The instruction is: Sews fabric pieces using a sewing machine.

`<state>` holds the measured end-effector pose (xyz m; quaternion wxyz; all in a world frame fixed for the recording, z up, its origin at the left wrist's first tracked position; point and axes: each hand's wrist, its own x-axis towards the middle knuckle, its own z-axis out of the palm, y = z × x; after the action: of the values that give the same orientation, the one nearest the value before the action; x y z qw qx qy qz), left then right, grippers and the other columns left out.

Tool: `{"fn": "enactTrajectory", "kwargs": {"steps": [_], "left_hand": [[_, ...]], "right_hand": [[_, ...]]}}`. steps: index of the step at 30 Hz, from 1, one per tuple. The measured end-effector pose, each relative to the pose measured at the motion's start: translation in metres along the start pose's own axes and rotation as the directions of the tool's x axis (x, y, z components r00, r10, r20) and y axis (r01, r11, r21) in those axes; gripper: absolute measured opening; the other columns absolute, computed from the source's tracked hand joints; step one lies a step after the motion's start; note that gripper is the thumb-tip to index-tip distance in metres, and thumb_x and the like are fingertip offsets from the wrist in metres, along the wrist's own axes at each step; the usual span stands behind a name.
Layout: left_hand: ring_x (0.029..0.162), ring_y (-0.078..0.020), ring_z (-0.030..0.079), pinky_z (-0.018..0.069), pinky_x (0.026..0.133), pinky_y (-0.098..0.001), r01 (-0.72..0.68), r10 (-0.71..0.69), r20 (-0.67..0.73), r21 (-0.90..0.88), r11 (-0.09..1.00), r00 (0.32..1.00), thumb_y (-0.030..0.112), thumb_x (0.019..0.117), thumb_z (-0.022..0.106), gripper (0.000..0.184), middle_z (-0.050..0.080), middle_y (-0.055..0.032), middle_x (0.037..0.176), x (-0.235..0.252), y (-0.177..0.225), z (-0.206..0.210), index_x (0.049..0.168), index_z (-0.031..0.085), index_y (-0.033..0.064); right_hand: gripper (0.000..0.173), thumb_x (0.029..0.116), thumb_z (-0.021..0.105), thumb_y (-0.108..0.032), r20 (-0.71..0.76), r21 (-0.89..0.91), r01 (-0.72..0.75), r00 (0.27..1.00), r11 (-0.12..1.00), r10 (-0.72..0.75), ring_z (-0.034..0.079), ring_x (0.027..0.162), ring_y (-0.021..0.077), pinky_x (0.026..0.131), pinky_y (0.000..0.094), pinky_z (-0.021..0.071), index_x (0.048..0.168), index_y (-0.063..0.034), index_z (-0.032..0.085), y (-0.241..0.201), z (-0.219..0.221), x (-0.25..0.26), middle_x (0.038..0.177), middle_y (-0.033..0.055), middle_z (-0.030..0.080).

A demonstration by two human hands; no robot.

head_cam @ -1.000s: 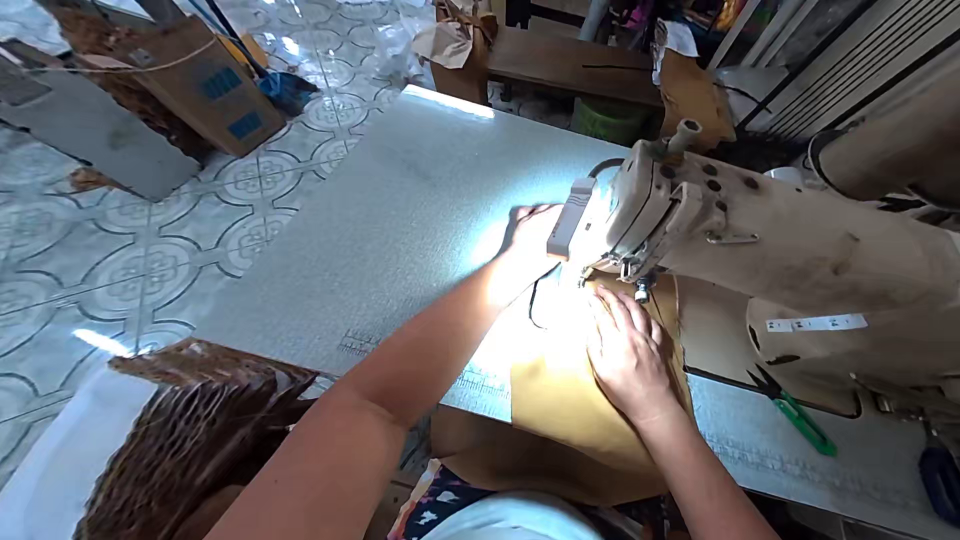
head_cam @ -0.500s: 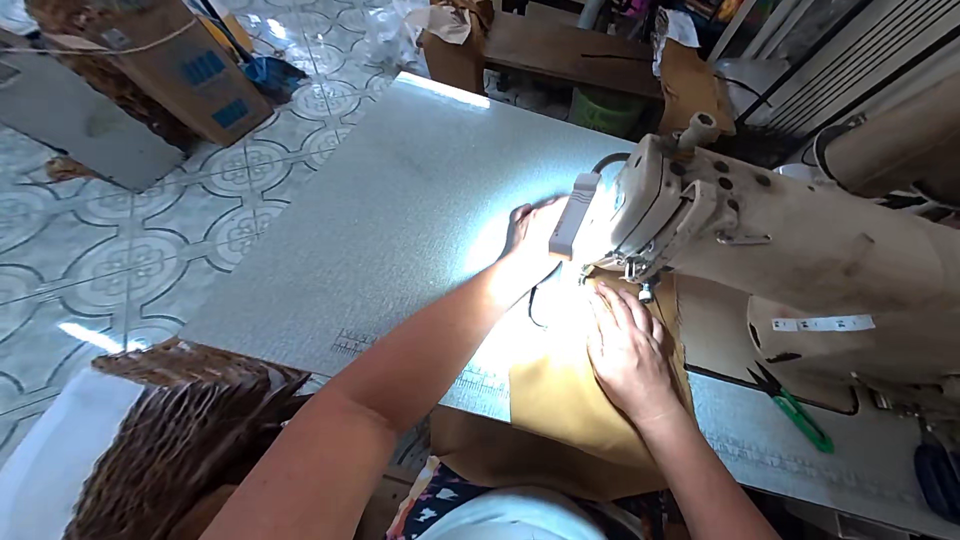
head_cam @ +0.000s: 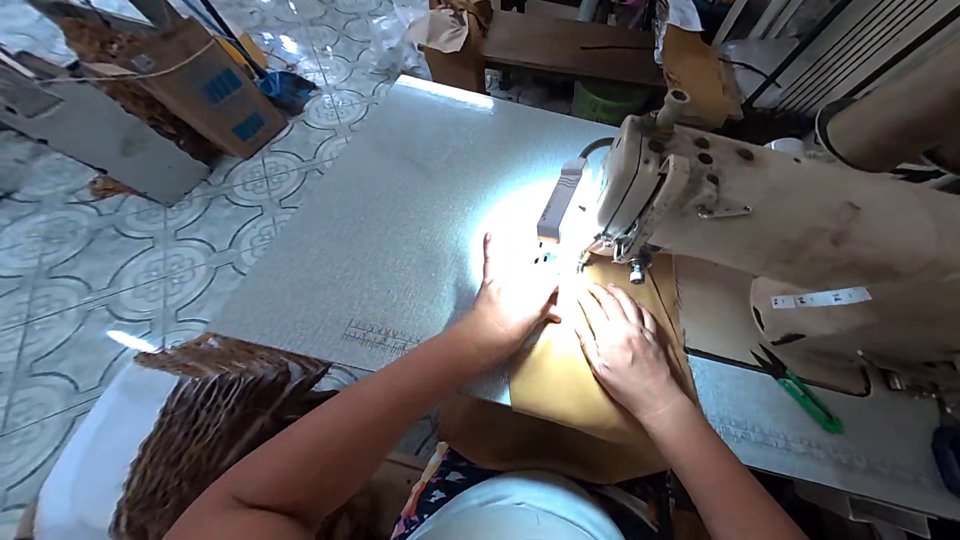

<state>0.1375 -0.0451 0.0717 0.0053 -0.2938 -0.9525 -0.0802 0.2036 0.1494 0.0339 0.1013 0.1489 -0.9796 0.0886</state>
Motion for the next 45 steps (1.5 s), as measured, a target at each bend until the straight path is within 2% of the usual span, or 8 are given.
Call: {"fn": "enactTrajectory", "kwargs": {"steps": [5,9,12,15,23,28,33,45], "left_hand": [[0.128,-0.0390,0.058,0.0112,0.110,-0.0839,-0.099,0.092,-0.150,-0.038,0.994,0.984,0.029,0.0965,0.069,0.018,0.071,-0.0069,0.122,0.011,-0.003,0.004,0.103,0.077,0.0143],[0.126,-0.0397,0.055,0.0369,0.099,-0.0740,-0.092,0.085,-0.177,-0.036,0.995,0.981,0.038,0.0917,0.074,0.028,0.064,-0.0090,0.131,0.026,-0.007,0.019,0.105,0.072,0.0142],[0.146,-0.0469,0.038,0.0123,0.110,-0.0840,0.014,-0.015,-0.079,-0.007,1.000,0.997,0.057,0.0914,0.067,0.063,0.057,-0.0139,0.147,0.017,-0.001,0.018,0.142,0.061,0.0203],[0.156,-0.0414,0.019,0.0030,0.110,-0.0841,0.086,-0.085,0.039,-0.005,0.996,0.996,0.065,0.0959,0.054,0.070,0.039,-0.0049,0.164,0.011,0.003,0.017,0.154,0.048,0.0261],[0.132,-0.0407,0.054,0.0167,0.105,-0.0857,-0.133,0.131,-0.204,0.001,0.991,0.970,0.052,0.0856,0.075,0.045,0.066,-0.0066,0.135,0.014,-0.006,0.018,0.113,0.076,0.0160],[0.139,-0.0294,0.052,0.0072,0.109,-0.0840,-0.074,0.072,-0.031,-0.062,0.995,0.997,0.054,0.0945,0.065,0.050,0.060,0.0022,0.146,0.001,-0.010,0.010,0.133,0.068,0.0212],[0.149,-0.0395,0.037,0.0076,0.107,-0.0864,-0.069,0.064,-0.052,-0.082,0.994,0.997,0.055,0.0883,0.071,0.053,0.060,0.0004,0.146,0.003,-0.012,0.009,0.131,0.069,0.0243],[0.144,-0.0411,0.043,0.0108,0.107,-0.0864,-0.047,0.047,0.040,-0.005,0.999,0.998,0.056,0.0867,0.074,0.055,0.061,-0.0019,0.144,0.026,-0.017,0.001,0.133,0.066,0.0268]], "right_hand": [[0.046,0.1082,0.039,-0.040,-0.020,0.018,0.033,0.999,0.999,-0.033,0.056,0.135,0.0311,0.106,0.0571,0.0459,0.139,-0.0184,0.065,0.005,-0.002,0.000,0.143,0.0065,0.063],[0.054,0.1049,0.038,-0.052,0.002,0.038,0.079,0.997,0.996,-0.079,0.053,0.139,0.0286,0.110,0.0555,0.0425,0.142,-0.0213,0.063,0.026,-0.003,0.011,0.149,0.0052,0.058],[0.060,0.1043,0.033,-0.055,0.022,0.028,0.104,0.994,0.994,-0.104,0.046,0.145,0.0261,0.116,0.0532,0.0367,0.145,-0.0191,0.059,0.037,0.002,0.012,0.155,0.0030,0.052],[0.060,0.1039,0.034,-0.054,0.010,0.009,0.114,0.993,0.993,-0.114,0.045,0.146,0.0261,0.117,0.0532,0.0363,0.144,-0.0185,0.061,0.036,0.003,0.007,0.154,0.0037,0.053],[0.054,0.1049,0.038,-0.045,-0.030,0.038,0.170,0.985,0.985,-0.169,0.047,0.145,0.0274,0.116,0.0593,0.0364,0.145,-0.0167,0.060,0.031,0.001,0.006,0.154,0.0040,0.054],[0.047,0.1030,0.042,-0.037,-0.047,0.042,0.173,0.984,0.984,-0.171,0.055,0.137,0.0301,0.109,0.0556,0.0440,0.135,-0.0150,0.068,0.021,-0.002,-0.003,0.142,0.0062,0.064],[0.046,0.1037,0.042,-0.037,-0.062,0.037,0.137,0.989,0.990,-0.135,0.056,0.136,0.0302,0.109,0.0551,0.0449,0.136,-0.0171,0.068,0.017,-0.001,-0.011,0.142,0.0052,0.065],[0.048,0.1029,0.042,-0.037,-0.051,0.052,0.133,0.990,0.990,-0.130,0.051,0.141,0.0279,0.112,0.0545,0.0416,0.138,-0.0150,0.066,0.026,0.004,0.003,0.146,0.0055,0.060]]}}
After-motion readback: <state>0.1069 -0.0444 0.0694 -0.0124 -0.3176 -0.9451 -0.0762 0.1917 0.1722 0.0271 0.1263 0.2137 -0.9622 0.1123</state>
